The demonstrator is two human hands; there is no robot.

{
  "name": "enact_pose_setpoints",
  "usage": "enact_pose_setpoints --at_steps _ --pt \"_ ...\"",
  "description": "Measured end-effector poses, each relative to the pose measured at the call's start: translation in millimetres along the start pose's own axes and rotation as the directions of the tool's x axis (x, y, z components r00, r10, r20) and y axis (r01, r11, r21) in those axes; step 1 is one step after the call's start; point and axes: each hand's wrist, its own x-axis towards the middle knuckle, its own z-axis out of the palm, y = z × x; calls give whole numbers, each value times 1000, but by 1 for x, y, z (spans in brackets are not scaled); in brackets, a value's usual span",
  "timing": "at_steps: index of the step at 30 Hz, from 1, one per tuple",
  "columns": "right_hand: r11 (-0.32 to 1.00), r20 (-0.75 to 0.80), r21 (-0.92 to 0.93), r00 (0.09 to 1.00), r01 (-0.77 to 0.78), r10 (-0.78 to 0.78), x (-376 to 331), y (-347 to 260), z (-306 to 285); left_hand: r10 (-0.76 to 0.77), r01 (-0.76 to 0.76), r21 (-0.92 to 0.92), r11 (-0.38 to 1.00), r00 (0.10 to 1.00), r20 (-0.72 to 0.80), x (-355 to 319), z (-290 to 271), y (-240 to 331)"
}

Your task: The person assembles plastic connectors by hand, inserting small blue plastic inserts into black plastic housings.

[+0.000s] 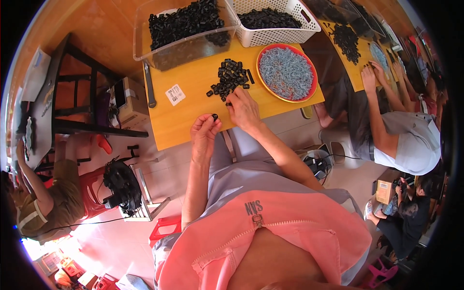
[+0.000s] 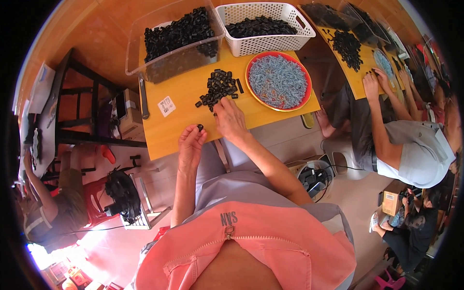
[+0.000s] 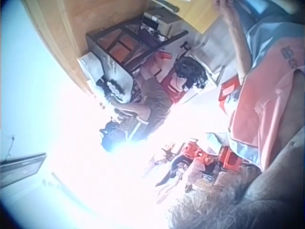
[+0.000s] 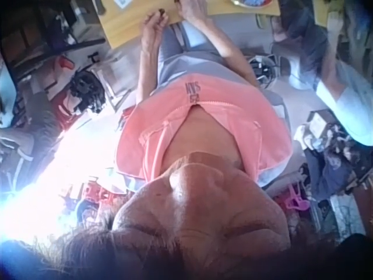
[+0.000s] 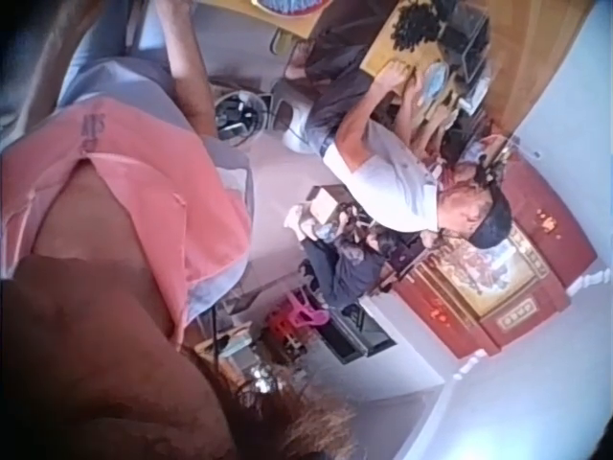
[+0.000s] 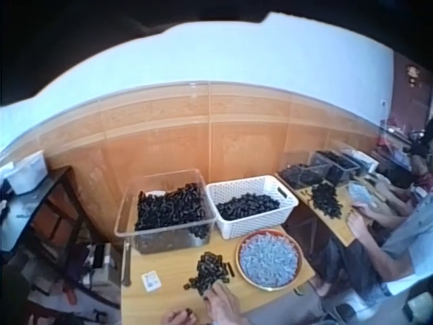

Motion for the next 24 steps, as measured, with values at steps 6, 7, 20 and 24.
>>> enact_pose_setpoints --at_steps 6,7,20,24 --pt "1000 44 1 999 17 -17 -1 4 1 -5 5 8 1000 1000 -4 -2 0 0" --pt "1000 52 15 998 21 -22 -1 4 1 -7 7 7 1000 1000 0 -2 1 0" --pt "562 250 743 929 -364 271 -10 4 -11 -24 24 37 999 1000 -6 -2 4 -2" --pt "436 390 766 881 -473 269 -18 -3 -21 -35 36 73 997 999 -19 -2 10 -4"
